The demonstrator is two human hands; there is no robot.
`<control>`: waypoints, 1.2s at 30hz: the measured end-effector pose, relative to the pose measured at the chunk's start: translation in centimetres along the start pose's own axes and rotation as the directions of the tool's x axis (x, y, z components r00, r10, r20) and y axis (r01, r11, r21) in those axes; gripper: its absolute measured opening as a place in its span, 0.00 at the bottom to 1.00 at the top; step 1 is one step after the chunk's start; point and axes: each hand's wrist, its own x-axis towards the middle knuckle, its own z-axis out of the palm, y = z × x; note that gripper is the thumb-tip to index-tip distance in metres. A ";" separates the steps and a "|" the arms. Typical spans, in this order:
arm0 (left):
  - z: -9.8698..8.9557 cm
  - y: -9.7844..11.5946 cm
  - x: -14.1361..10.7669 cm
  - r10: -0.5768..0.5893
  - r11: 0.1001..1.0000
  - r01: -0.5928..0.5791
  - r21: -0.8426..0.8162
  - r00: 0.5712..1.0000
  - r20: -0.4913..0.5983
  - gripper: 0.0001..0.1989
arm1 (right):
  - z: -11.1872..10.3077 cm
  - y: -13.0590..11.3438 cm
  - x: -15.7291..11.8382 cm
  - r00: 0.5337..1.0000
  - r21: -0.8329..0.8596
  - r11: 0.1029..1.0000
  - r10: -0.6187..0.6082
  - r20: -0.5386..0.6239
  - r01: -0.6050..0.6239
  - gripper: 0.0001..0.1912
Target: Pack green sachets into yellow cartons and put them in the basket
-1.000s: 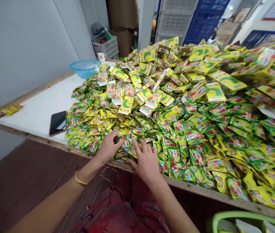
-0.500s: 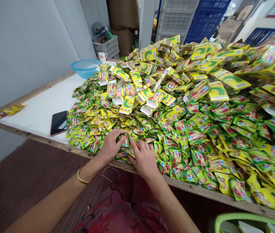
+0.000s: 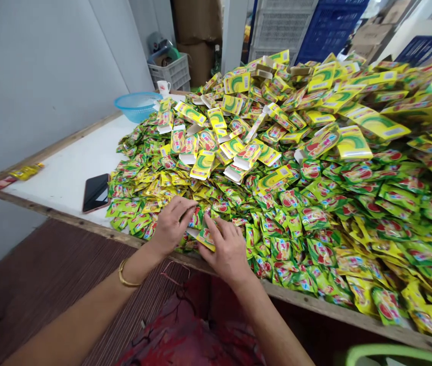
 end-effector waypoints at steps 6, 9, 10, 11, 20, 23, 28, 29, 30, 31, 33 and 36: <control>0.2 0.0 -0.4 0.062 0.996 -0.066 0.060 0.996 0.070 0.11 | 0.6 0.0 -0.3 0.999 0.041 0.999 0.034 -0.026 -0.033 0.32; 0.0 0.2 -0.1 0.073 0.997 -0.076 0.030 0.993 0.094 0.11 | 0.7 0.1 -0.3 0.999 0.035 0.998 0.046 -0.028 -0.045 0.31; -0.1 0.4 0.0 0.066 0.998 -0.068 0.017 0.991 0.113 0.11 | 0.7 0.2 -0.3 0.998 0.030 0.998 0.051 -0.032 -0.050 0.31; -0.2 0.5 0.1 0.051 0.999 -0.052 0.004 0.989 0.137 0.10 | 0.7 0.2 -0.3 0.998 0.020 0.998 0.052 -0.037 -0.052 0.31; -2.1 0.9 1.2 -0.176 0.974 0.218 -0.061 0.899 0.401 0.07 | -0.1 -0.4 -0.2 0.999 -0.130 0.990 -0.049 -0.021 0.046 0.30; -2.4 1.4 1.5 -0.166 0.969 0.230 -0.088 0.874 0.458 0.08 | -0.5 -0.5 -0.3 0.996 -0.143 0.987 -0.077 -0.045 0.070 0.33; -2.8 2.8 1.3 -0.171 0.952 0.258 -0.164 0.895 0.412 0.11 | -0.7 -0.4 -0.3 0.988 -0.147 0.987 -0.087 -0.127 0.068 0.31; -2.9 3.2 1.1 -0.173 0.951 0.256 -0.176 0.907 0.384 0.13 | -0.7 -0.4 -0.3 0.984 -0.137 0.989 -0.083 -0.156 0.061 0.30; -2.9 3.5 0.9 -0.175 0.951 0.250 -0.180 0.920 0.350 0.15 | -0.7 -0.4 -0.3 0.979 -0.123 0.991 -0.079 -0.186 0.057 0.30; -2.9 3.9 0.7 -0.177 0.955 0.239 -0.175 0.934 0.312 0.17 | -0.7 -0.3 -0.3 0.975 -0.108 0.992 -0.079 -0.210 0.058 0.30; -2.8 4.5 0.1 -0.166 0.970 0.200 -0.138 0.960 0.227 0.16 | -0.7 -0.3 -0.3 0.966 -0.082 0.994 -0.090 -0.241 0.072 0.30; -2.6 5.2 -0.7 -0.085 0.992 0.096 -0.078 0.987 0.134 0.11 | -0.8 -0.4 -0.4 0.950 -0.057 0.994 -0.101 -0.295 0.088 0.30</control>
